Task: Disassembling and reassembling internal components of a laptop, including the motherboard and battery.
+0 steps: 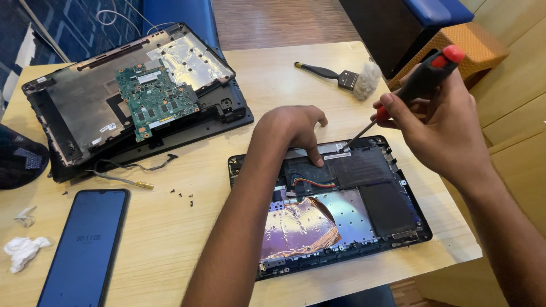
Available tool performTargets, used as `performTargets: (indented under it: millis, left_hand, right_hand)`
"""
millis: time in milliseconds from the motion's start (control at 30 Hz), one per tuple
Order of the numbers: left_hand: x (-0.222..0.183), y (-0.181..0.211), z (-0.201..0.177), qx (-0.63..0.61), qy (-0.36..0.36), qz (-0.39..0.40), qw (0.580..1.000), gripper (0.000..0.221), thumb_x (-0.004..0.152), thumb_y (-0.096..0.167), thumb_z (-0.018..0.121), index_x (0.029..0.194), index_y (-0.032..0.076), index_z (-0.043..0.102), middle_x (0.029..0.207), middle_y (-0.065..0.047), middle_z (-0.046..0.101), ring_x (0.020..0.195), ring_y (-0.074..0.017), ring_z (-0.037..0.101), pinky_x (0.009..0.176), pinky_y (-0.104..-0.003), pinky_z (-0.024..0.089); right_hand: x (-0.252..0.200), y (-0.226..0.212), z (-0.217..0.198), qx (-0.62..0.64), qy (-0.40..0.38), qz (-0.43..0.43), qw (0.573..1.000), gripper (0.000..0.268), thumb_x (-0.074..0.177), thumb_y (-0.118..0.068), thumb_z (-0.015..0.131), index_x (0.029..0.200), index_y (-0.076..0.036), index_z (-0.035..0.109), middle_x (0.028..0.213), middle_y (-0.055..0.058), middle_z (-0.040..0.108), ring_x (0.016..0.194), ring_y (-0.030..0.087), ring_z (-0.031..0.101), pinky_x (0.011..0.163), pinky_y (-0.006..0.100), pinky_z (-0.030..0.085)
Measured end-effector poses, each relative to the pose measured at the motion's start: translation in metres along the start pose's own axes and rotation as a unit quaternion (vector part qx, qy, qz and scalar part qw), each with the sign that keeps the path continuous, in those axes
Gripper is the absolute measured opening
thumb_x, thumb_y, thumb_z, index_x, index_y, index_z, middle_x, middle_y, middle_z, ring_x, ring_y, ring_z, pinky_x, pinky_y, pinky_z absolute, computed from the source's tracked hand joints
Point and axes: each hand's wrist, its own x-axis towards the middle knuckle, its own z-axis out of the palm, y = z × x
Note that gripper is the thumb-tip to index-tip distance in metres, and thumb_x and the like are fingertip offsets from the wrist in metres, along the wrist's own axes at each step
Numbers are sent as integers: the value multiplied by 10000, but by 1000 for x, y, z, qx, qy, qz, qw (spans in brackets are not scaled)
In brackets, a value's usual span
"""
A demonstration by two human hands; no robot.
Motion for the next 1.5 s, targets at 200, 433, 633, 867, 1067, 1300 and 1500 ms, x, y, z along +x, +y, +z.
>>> performTargets:
  millis: [200, 433, 633, 867, 1067, 1300, 1500]
  left_hand:
    - [-9, 2, -2, -8, -2, -5, 1000, 1044, 664, 334, 906, 1573, 325, 393, 1634, 15, 398, 1426, -316, 463, 1055, -517, 484]
    - [-1, 7, -5, -127, 112, 179, 969, 725, 847, 289, 785, 1496, 203, 473, 1405, -65, 660, 1229, -239, 660, 999, -403, 536]
    - [-17, 75, 6, -220, 429, 488, 728, 392, 1111, 377, 514, 1462, 209, 564, 1529, -28, 678, 1472, -189, 665, 1284, -339, 516]
    - [-29, 73, 0, -140, 514, 365, 763, 333, 1047, 318, 364, 1237, 201, 611, 1206, -39, 789, 1068, -307, 784, 835, -453, 597]
    - [-25, 83, 2, -123, 520, 382, 754, 380, 1038, 291, 361, 1208, 128, 660, 1320, -43, 717, 1173, -302, 732, 973, -484, 563]
    - [-19, 86, 8, -76, 532, 334, 774, 403, 1057, 438, 369, 1321, 324, 652, 1559, 67, 536, 1245, -271, 704, 981, -499, 561]
    - [-26, 100, 17, -105, 545, 320, 768, 362, 1027, 423, 465, 1281, 339, 708, 1501, 107, 598, 1156, -205, 702, 972, -416, 585]
  right_hand:
    - [1, -9, 2, 1, -18, 9, 1000, 324, 1013, -70, 724, 1138, 20, 439, 997, 180, 661, 901, 270, 790, 793, 360, 695]
    - [4, 7, 13, -26, 47, -17, 998, 459, 964, -149, 864, 1135, -16, 460, 1002, 163, 721, 784, 194, 763, 691, 270, 635]
    - [11, -1, 23, -78, 76, -143, 984, 307, 940, 47, 666, 1224, 95, 558, 1082, 236, 730, 875, 329, 698, 706, 435, 530]
    - [14, -1, 6, 116, -118, -64, 984, 347, 988, -40, 618, 1298, 73, 511, 1225, 146, 635, 1115, 172, 580, 944, 295, 511]
    - [19, 1, 12, 60, -13, -101, 993, 365, 921, -10, 659, 1255, 54, 526, 1139, 140, 611, 1028, 183, 536, 814, 307, 475]
    - [14, 27, 8, 142, -109, -84, 980, 99, 947, 34, 561, 1036, 19, 600, 882, 41, 612, 773, 78, 495, 608, 224, 390]
    - [7, 6, 9, 93, 12, -66, 993, 80, 973, 54, 685, 922, 41, 625, 861, 89, 675, 771, 101, 536, 603, 245, 406]
